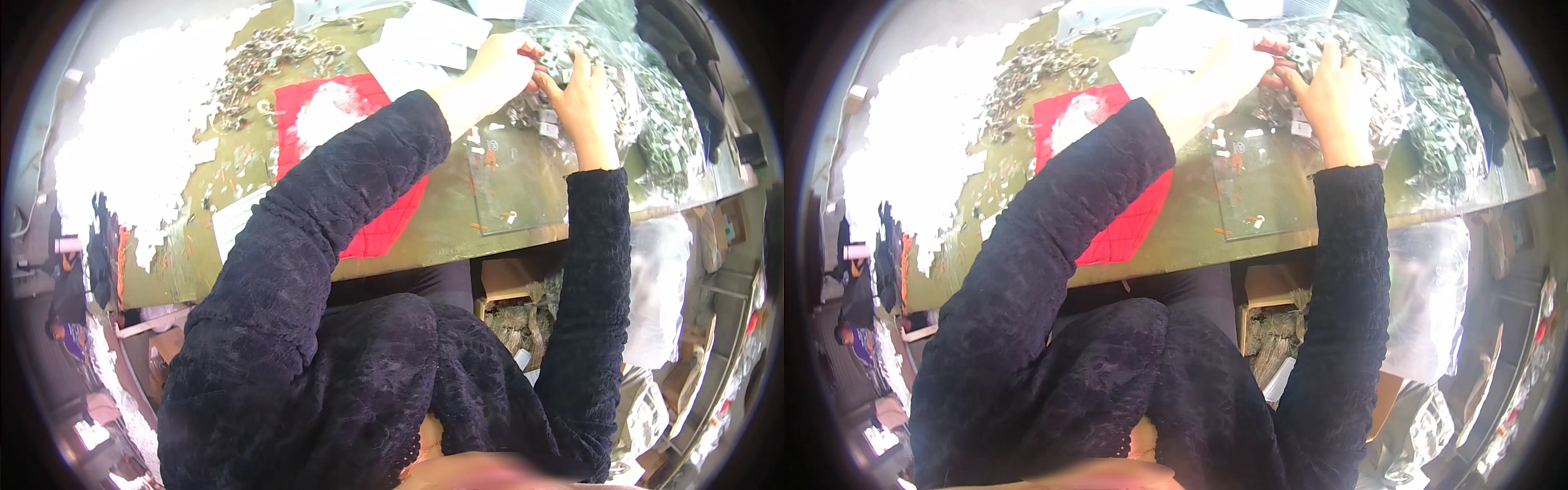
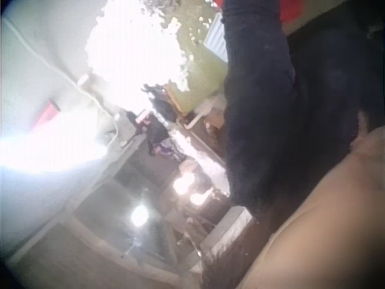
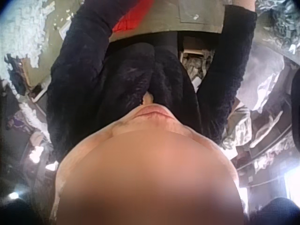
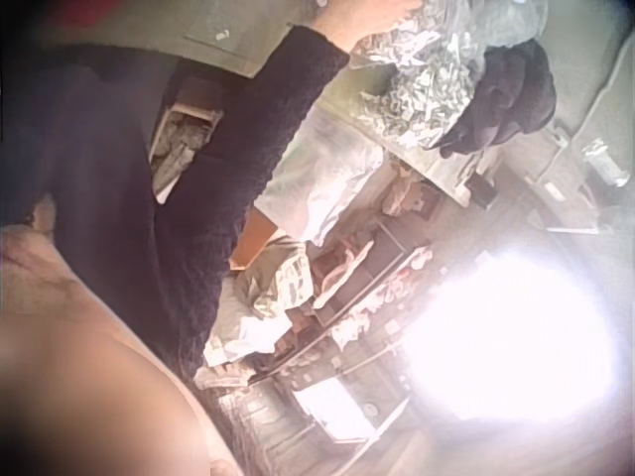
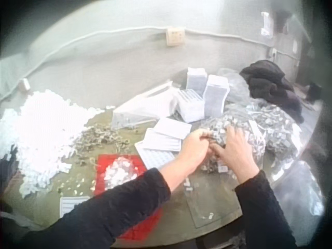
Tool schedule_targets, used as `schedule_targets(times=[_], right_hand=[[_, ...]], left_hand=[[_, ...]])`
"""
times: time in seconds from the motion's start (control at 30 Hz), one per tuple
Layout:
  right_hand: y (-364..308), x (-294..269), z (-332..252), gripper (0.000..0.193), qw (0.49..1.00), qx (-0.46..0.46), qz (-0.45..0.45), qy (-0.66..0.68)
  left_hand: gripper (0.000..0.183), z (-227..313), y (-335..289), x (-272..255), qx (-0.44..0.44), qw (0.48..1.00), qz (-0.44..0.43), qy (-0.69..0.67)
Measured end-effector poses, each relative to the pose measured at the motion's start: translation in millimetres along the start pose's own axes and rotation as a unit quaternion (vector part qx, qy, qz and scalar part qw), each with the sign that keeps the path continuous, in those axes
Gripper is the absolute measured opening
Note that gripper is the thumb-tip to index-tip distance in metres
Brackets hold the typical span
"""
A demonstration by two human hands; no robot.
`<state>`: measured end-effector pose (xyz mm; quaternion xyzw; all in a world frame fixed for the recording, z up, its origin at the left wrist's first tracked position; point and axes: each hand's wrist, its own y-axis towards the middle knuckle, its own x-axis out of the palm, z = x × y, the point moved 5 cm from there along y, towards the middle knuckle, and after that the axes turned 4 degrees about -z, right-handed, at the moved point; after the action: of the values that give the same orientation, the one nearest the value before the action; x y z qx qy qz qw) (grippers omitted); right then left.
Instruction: The person assembles small electronic components by inserting them into white plastic trays. They handle the components and trays by hand, occasionally moving items on the table and placing assembled units into a plastic bag.
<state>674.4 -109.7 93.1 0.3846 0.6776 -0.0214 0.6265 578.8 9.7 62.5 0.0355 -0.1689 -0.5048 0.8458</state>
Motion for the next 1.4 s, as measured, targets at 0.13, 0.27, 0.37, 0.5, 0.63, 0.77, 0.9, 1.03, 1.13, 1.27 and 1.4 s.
schedule_targets(times=[0.13,0.27,0.37,0.5,0.63,0.77,0.9,1.03,1.13,1.27,1.4], right_hand=[[0.5,-0.6,-5.6,0.066,0.997,0.020,0.000,-0.078],[4.9,1.1,-0.3,0.062,0.996,0.031,-0.015,-0.078],[10.4,6.5,7.4,0.060,0.995,0.049,-0.032,-0.086],[16.6,12.2,12.9,0.055,0.995,0.022,-0.024,-0.099],[15.7,13.4,17.7,0.050,0.996,-0.001,-0.001,-0.086],[7.3,7.6,16.9,0.045,0.994,0.037,-0.020,-0.098],[2.9,-5.6,8.9,0.040,0.998,0.034,-0.016,-0.046],[-0.2,-0.3,-6.1,0.024,0.909,-0.212,-0.120,-0.339],[4.1,-9.4,-2.4,0.023,0.891,-0.251,-0.073,-0.370],[18.0,-40.3,24.3,0.024,0.998,-0.003,0.000,-0.060],[-9.1,-84.1,10.8,0.017,0.947,-0.236,0.164,-0.144]], left_hand=[[0.028,2.3,5.0,-24.4,0.113,0.915,0.198,0.334],[0.030,-19.4,8.4,-20.9,0.006,0.939,0.215,0.269],[0.023,-25.6,8.2,-9.6,-0.108,0.964,0.153,0.189],[0.019,-20.0,11.5,-6.5,-0.087,0.963,0.102,0.233],[0.028,-51.2,27.5,-10.1,-0.143,0.960,-0.024,0.239],[0.011,-64.5,39.8,-18.0,-0.124,0.991,0.040,0.037],[0.013,-62.3,35.2,-13.2,-0.150,0.987,0.049,-0.030],[0.016,-48.6,41.7,-5.0,-0.137,0.986,0.069,-0.061],[0.017,-34.8,54.8,-3.3,-0.143,0.983,0.068,-0.090],[0.015,-17.0,61.0,4.5,-0.189,0.968,0.090,-0.138],[0.017,13.8,53.4,17.8,-0.141,0.980,0.032,-0.138]])
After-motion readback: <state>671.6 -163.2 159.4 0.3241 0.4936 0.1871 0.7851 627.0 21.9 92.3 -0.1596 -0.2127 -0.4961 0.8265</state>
